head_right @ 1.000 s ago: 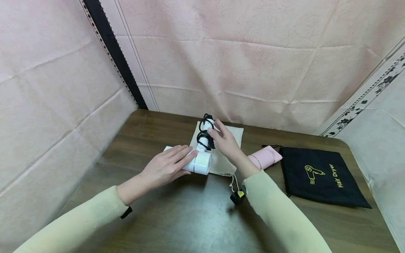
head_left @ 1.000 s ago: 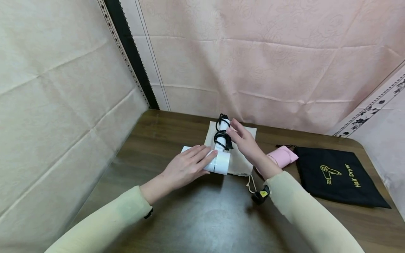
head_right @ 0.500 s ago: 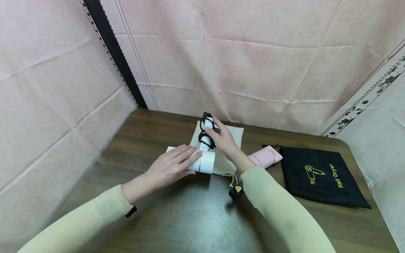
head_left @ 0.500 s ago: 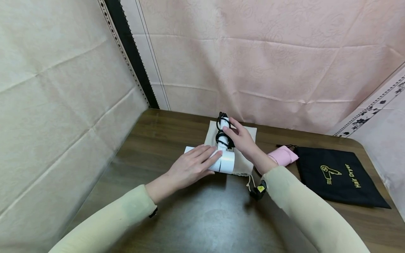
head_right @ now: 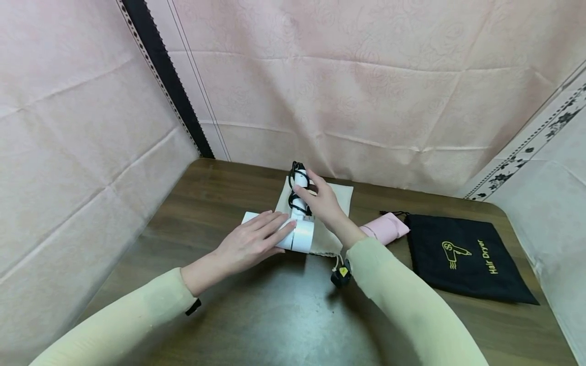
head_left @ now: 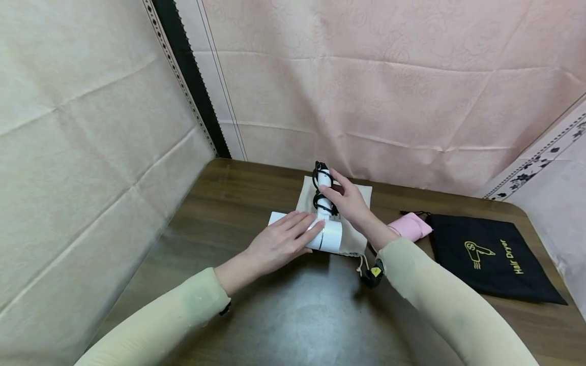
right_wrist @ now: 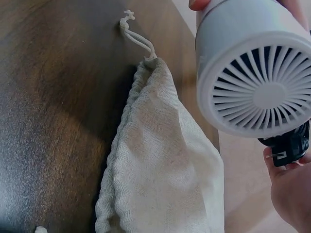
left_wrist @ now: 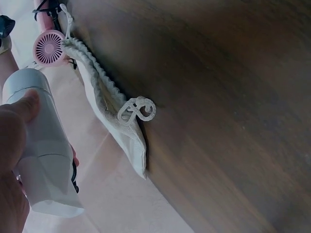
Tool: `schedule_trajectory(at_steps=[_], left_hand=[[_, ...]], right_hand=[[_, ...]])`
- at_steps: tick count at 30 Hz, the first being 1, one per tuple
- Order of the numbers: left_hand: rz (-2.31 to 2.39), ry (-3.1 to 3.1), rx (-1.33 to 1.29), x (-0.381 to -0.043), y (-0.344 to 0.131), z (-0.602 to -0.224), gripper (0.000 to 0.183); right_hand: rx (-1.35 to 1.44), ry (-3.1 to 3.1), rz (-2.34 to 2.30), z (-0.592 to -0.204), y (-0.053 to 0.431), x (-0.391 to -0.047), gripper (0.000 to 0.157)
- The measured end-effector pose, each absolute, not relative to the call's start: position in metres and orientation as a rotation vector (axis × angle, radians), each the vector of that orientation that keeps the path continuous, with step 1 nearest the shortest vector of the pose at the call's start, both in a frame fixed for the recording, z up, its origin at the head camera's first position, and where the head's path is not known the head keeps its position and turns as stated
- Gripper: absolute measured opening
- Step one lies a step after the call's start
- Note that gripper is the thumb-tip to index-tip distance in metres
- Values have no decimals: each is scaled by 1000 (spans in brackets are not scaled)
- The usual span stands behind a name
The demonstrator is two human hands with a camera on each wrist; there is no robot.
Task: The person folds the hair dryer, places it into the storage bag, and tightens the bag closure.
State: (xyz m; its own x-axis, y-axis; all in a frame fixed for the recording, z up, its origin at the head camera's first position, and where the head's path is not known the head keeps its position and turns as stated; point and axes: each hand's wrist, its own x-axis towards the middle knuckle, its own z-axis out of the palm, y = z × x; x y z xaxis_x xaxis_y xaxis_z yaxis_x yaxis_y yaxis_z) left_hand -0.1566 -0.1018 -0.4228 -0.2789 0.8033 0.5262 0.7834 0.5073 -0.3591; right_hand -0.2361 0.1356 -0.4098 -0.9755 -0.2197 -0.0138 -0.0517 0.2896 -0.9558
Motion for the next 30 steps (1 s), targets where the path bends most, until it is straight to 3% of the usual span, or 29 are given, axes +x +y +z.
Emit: schedule_trajectory(at_steps=[9,30], left_hand=[[130,-2055,-1324,-156,-103,-424,61],[270,-1964,-1364,-158,-116,-426,40]], right_hand=[[-340,2498,-1696,-411,129,-238,85],[-467,2492,-1754,-407,118,-235,83]])
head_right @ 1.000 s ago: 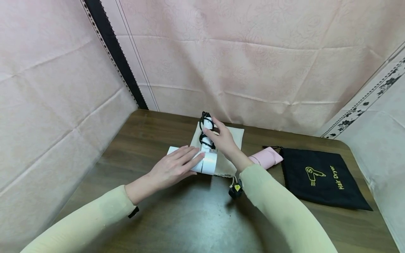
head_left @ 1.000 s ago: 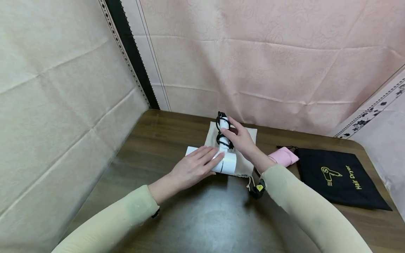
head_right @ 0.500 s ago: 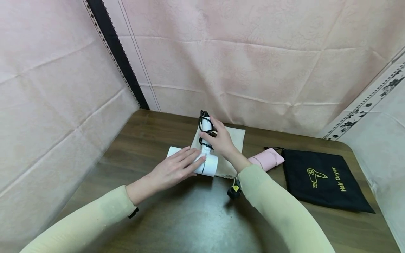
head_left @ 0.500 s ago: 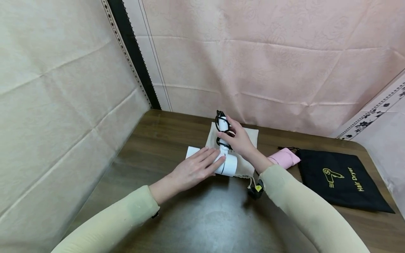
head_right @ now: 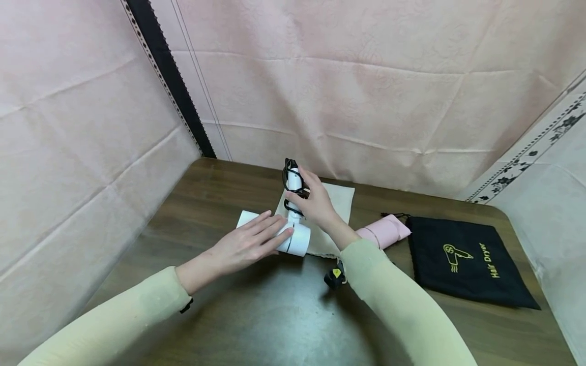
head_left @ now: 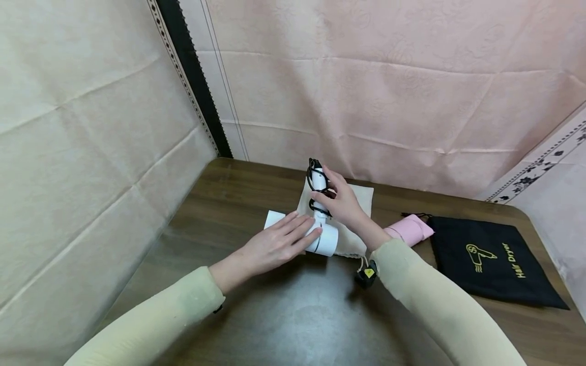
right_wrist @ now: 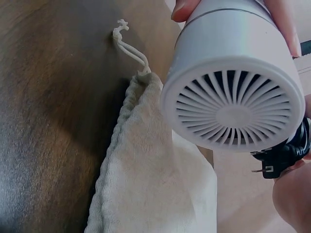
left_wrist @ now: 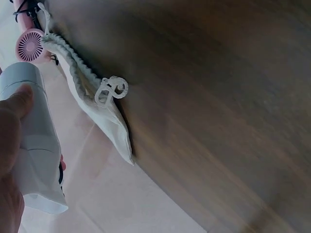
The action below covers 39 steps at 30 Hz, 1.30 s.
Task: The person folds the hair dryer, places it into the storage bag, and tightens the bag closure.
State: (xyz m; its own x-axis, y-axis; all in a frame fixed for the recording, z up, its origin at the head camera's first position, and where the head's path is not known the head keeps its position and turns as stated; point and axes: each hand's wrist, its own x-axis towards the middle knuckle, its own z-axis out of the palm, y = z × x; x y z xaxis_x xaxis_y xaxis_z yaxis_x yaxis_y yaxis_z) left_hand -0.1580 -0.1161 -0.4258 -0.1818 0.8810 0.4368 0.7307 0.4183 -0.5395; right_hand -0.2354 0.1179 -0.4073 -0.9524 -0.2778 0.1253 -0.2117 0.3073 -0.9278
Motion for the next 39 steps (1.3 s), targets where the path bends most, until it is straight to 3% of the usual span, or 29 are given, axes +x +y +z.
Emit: schedule_trajectory(at_steps=[13,20,39], left_hand=[[225,-1863,-1410,-162,-122,-428,43],[254,-1829,-1476,-162,-126,-430,44],[257,-1735,-1496,-163,-127,-425,40]], right_hand=[[-532,2507,-1726,-404,115,-234,81],[-848,2607,-1443,-402,114,-229,76],[-1134,2798,-910,-391,122,-220,73]])
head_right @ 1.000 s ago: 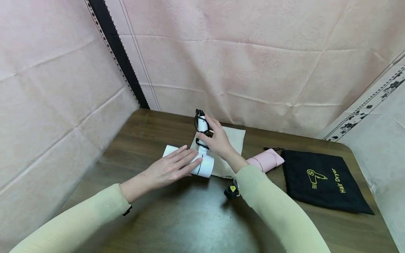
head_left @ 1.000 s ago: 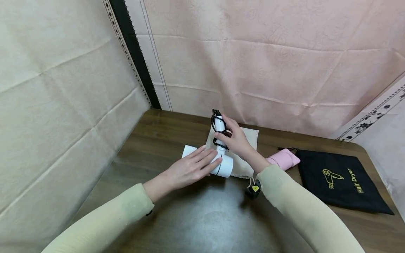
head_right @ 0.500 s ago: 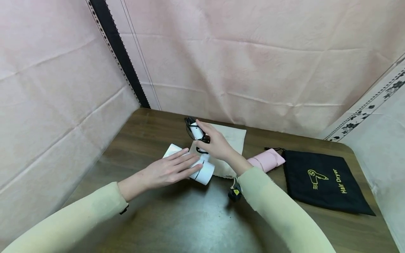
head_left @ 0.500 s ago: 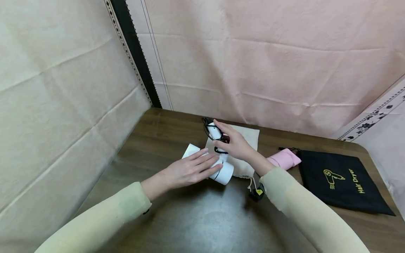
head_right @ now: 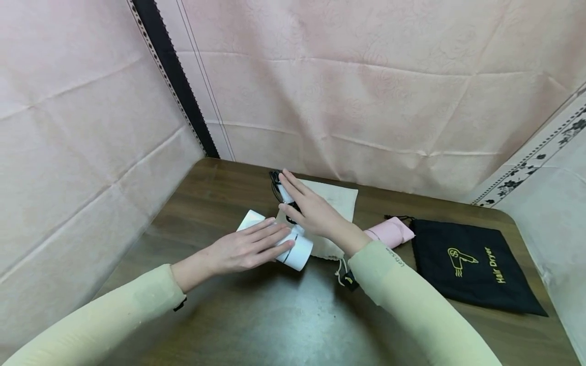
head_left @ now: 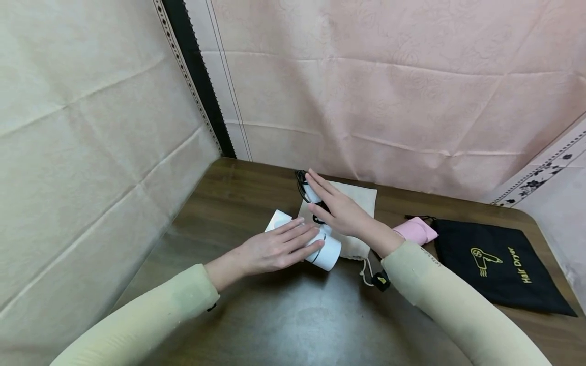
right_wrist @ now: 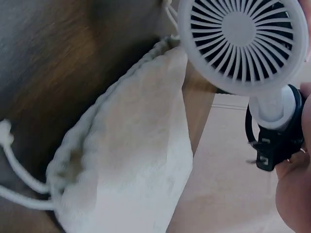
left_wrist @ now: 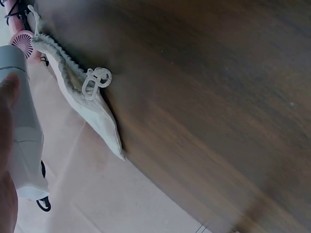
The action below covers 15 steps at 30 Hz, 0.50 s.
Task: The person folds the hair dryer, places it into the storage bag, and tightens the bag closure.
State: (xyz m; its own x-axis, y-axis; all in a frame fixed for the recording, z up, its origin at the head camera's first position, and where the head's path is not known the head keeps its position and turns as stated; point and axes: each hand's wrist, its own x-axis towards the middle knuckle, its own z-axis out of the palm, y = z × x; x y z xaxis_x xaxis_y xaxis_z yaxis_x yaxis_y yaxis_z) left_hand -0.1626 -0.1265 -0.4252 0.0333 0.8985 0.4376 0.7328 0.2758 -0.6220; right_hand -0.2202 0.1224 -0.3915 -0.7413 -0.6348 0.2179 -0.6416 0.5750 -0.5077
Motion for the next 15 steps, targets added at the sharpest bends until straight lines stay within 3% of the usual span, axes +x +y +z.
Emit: schedule_trajectory(at_steps=[15], left_hand=[[306,-1694,-1511,-160,-126,-423,40]], right_hand=[[1125,-2729,1010,-392,114,-216,67]])
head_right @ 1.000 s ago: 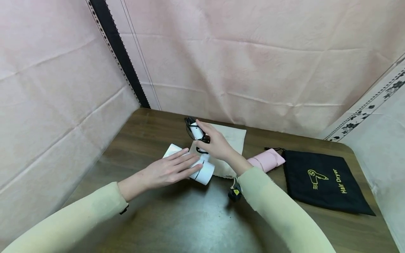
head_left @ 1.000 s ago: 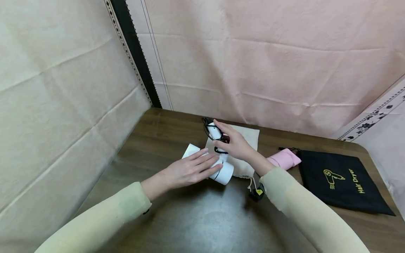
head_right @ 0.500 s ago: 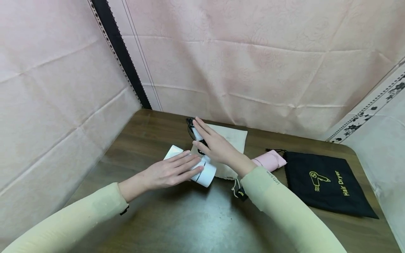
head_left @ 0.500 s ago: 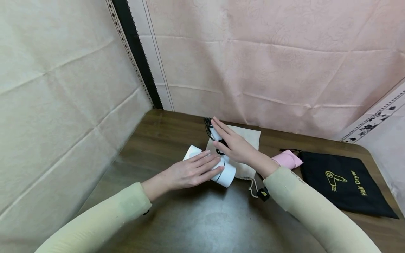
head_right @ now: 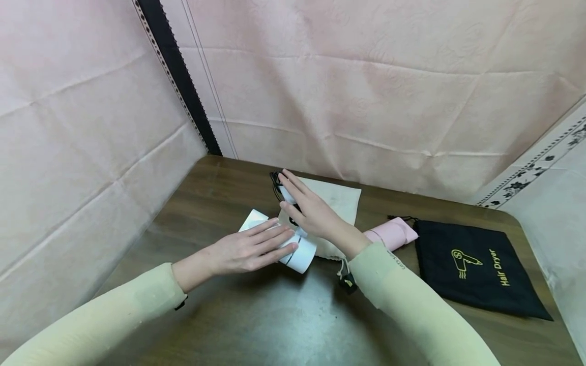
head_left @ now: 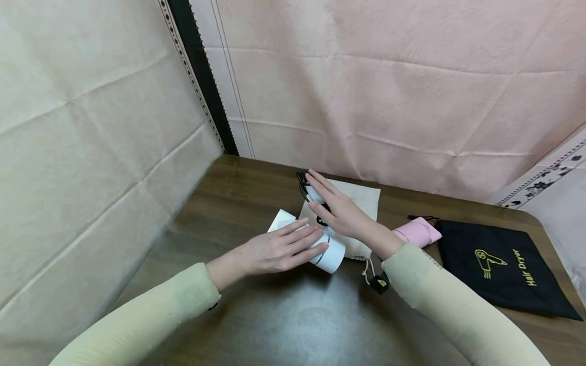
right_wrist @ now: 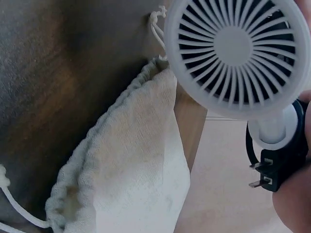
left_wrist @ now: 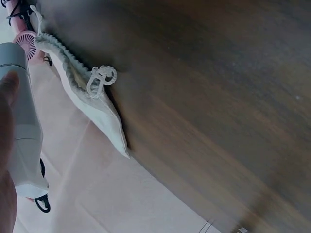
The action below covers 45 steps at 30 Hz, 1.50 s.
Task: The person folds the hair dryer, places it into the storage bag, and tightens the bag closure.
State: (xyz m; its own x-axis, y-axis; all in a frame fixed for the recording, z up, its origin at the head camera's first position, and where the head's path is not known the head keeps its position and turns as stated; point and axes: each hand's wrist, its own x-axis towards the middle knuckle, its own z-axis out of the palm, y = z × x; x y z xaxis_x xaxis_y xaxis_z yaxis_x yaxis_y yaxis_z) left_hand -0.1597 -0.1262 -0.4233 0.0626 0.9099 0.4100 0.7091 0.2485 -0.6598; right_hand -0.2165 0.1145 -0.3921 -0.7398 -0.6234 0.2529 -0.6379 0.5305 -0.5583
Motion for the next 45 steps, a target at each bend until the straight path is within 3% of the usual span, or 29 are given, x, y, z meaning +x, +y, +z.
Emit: schedule_trajectory(at_steps=[29,38,45], left_hand=[[320,-1648,-1674,-162,-127,-425,43],[295,-1674,-1691,-160,-130,-429,43],[230,-1760,-1654,-161,-141,-424,41]], right_hand=[[1443,-2606,1061,-391,115,-206,51],[1457,-2669,1085,-395,113,-204,52],[1302,-2745,1093,-384,118,-205,61]])
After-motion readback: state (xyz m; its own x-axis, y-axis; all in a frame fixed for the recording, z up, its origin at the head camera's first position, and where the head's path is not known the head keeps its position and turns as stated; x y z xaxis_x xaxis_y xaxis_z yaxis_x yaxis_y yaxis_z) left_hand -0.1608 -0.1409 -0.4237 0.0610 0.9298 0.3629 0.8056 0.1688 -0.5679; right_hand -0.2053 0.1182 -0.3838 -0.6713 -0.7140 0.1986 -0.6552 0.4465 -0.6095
